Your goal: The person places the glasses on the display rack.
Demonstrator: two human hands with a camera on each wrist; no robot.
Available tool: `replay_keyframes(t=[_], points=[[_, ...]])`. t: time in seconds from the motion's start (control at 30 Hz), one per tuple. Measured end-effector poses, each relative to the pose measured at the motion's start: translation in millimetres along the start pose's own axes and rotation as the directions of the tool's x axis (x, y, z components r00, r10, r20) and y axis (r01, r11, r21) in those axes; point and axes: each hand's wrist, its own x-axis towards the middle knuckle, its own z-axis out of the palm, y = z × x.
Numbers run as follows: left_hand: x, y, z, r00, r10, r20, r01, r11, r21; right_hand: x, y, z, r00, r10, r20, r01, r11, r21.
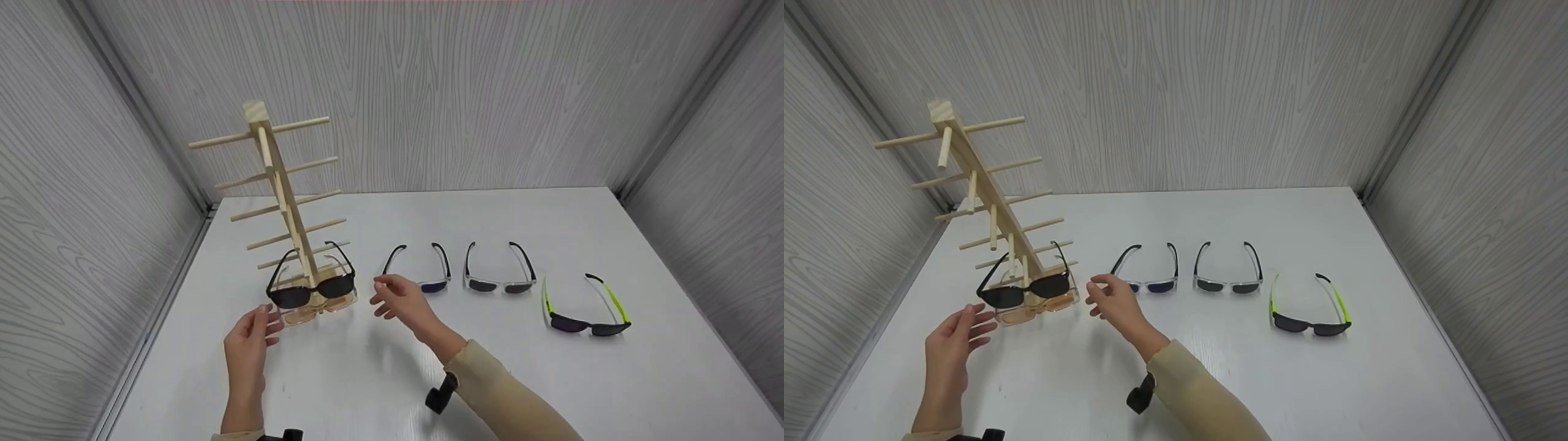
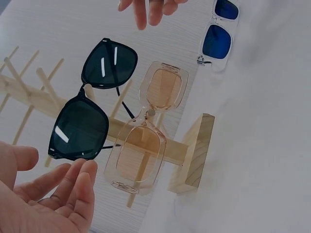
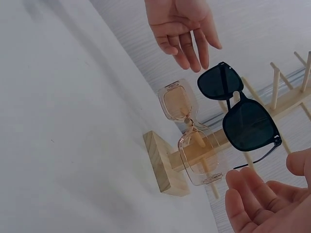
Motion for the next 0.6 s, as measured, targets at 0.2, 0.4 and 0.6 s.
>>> replay_keyframes(t=[0.2,0.4,0.6], points=[[-6.1,-4.8,3.6,0.995,-0.1,0.002,0.1,0.995,0.008,-16.7,-4.4,-2.9,1.0,0.009,0.009,-0.01,1.0,0.021],[-11.9,-9.0,9.2,0.988,-0.151,0.031,0.151,0.988,0.009,-34.5,-13.5,-6.4,1.0,0.018,-0.001,-0.018,1.0,0.001],[-12.3,-17.7,17.2,0.983,-0.177,0.051,0.177,0.984,0.013,-30.1,10.6,-12.8,1.0,0.012,-0.013,-0.012,1.0,0.01]])
